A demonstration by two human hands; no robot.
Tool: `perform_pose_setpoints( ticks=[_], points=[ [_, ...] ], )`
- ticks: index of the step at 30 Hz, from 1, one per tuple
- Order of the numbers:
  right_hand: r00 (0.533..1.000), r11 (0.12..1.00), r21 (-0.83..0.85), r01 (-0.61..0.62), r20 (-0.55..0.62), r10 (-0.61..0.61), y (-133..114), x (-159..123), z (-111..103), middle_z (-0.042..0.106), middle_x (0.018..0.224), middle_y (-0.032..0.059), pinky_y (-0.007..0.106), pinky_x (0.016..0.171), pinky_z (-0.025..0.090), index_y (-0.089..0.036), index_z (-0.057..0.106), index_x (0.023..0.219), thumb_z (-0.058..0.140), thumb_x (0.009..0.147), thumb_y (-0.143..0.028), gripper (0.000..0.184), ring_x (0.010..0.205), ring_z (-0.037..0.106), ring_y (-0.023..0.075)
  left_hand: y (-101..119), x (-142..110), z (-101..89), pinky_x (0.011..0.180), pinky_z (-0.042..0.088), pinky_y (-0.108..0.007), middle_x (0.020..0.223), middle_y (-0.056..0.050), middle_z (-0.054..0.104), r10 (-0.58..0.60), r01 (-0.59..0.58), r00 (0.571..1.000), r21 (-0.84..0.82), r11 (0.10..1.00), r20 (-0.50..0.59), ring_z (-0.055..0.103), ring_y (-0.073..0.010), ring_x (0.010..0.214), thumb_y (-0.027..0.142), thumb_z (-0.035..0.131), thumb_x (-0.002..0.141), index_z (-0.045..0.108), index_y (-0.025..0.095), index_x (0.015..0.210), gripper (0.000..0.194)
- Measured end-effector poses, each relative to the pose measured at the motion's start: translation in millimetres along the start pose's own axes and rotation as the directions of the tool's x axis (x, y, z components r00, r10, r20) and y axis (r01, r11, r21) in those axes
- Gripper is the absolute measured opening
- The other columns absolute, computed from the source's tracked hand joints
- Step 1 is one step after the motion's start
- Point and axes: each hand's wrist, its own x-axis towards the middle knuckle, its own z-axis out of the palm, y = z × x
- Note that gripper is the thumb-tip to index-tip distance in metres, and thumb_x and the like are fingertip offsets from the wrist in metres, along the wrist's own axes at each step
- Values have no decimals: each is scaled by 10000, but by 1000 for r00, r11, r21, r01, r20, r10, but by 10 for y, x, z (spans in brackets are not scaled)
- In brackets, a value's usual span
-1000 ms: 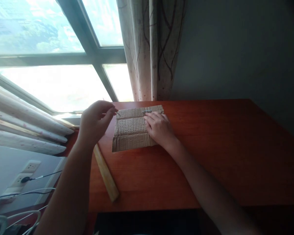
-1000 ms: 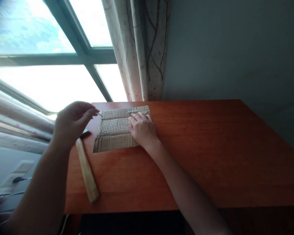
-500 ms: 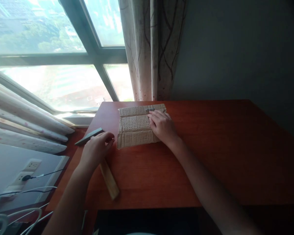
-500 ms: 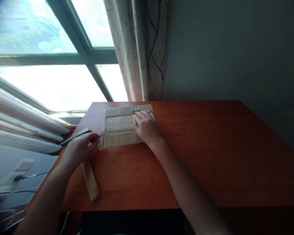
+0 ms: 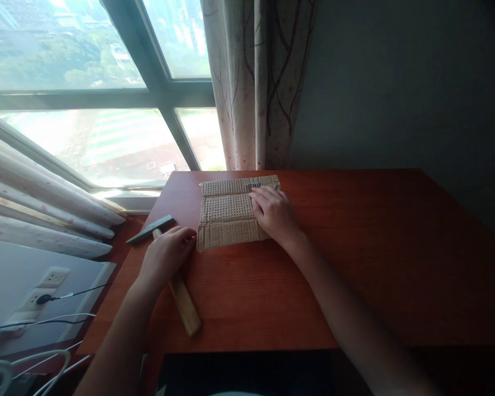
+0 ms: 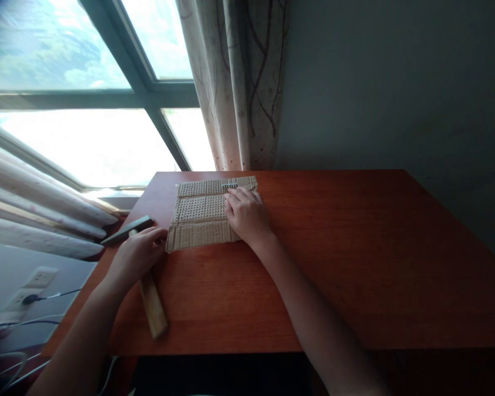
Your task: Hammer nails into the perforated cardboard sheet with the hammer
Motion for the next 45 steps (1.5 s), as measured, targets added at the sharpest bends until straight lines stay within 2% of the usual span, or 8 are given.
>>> perform_pose_setpoints(
  ticks=[6, 13, 19, 26, 30, 37, 41, 45],
  points=[
    [1000, 1000, 7, 9, -15, -9, -1, -6, -4, 681, 1327, 62, 421, 1046, 396, -174, 713, 1202, 413, 1013, -252, 363, 1269, 562, 243, -33, 11, -8, 594, 441, -257, 930, -44, 733, 2, -2, 1000, -123, 992, 0, 667, -178, 714, 327, 510, 866, 716, 217, 922, 240],
    [1000, 1000, 3, 11, -10, -11, 1, 0, -5, 681, 1327, 65, 421, 1048, 396, -181, 710, 1210, 412, 1016, -255, 363, 1272, 561, 241, -11, 196, -255, 687, 545, -278, 857, -36, 734, -185, 74, 926, -321, 944, -329, 670, -173, 709, 382, 603, 852, 739, 221, 1015, 267],
    [1000, 1000, 3, 6, -3, -6, -8, -3, -15, 678, 1333, 63, 427, 1049, 395, -186, 709, 1212, 407, 1015, -257, 367, 1277, 559, 245, 373, 573, -488, 681, 557, -259, 874, -37, 749, -70, -128, 895, -404, 906, -440, 667, -144, 714, 312, 626, 842, 744, 202, 955, 197],
    [1000, 1000, -12, -3, 4, 4, -7, 1, -17, 672, 1344, 45, 436, 1046, 389, -198, 713, 1197, 414, 1015, -266, 357, 1283, 554, 255, 877, 1198, -320, 683, 510, -288, 901, -68, 758, 320, -376, 914, -225, 899, -249, 661, -165, 710, 256, 602, 850, 756, 192, 952, 196],
    [1000, 1000, -15, 3, 20, -3, -5, 12, -26, 670, 1346, 55, 426, 1042, 392, -194, 711, 1202, 424, 1011, -255, 350, 1291, 542, 247, 1039, 1384, -254, 703, 502, -310, 907, -87, 750, 334, -348, 933, -98, 932, -136, 670, -201, 747, 246, 640, 826, 763, 192, 946, 180],
    [1000, 1000, -15, -1, 24, 1, -10, 21, -37, 672, 1343, 54, 428, 1046, 392, -204, 713, 1201, 440, 1009, -261, 339, 1292, 536, 244, 1041, 1413, -182, 720, 493, -311, 924, -85, 734, 299, -316, 941, -101, 943, -157, 658, -202, 765, 233, 606, 852, 767, 203, 892, 168],
    [1000, 1000, -18, -6, 21, 6, -1, 20, -24, 676, 1337, 42, 432, 1053, 391, -216, 725, 1175, 443, 1003, -255, 332, 1273, 549, 248, 1091, 1410, -255, 706, 494, -301, 928, -84, 714, 299, -382, 883, -184, 905, -362, 636, -183, 784, 209, 541, 898, 726, 180, 892, 188],
    [1000, 1000, -5, -7, 16, 7, 11, 16, -8, 675, 1340, 45, 436, 1053, 396, -212, 721, 1184, 431, 1003, -257, 344, 1279, 547, 249, 1117, 1378, -537, 684, 506, -257, 956, -67, 703, 112, -405, 785, -369, 837, -609, 646, -158, 862, 222, 543, 928, 647, 166, 957, 121]
  ],
)
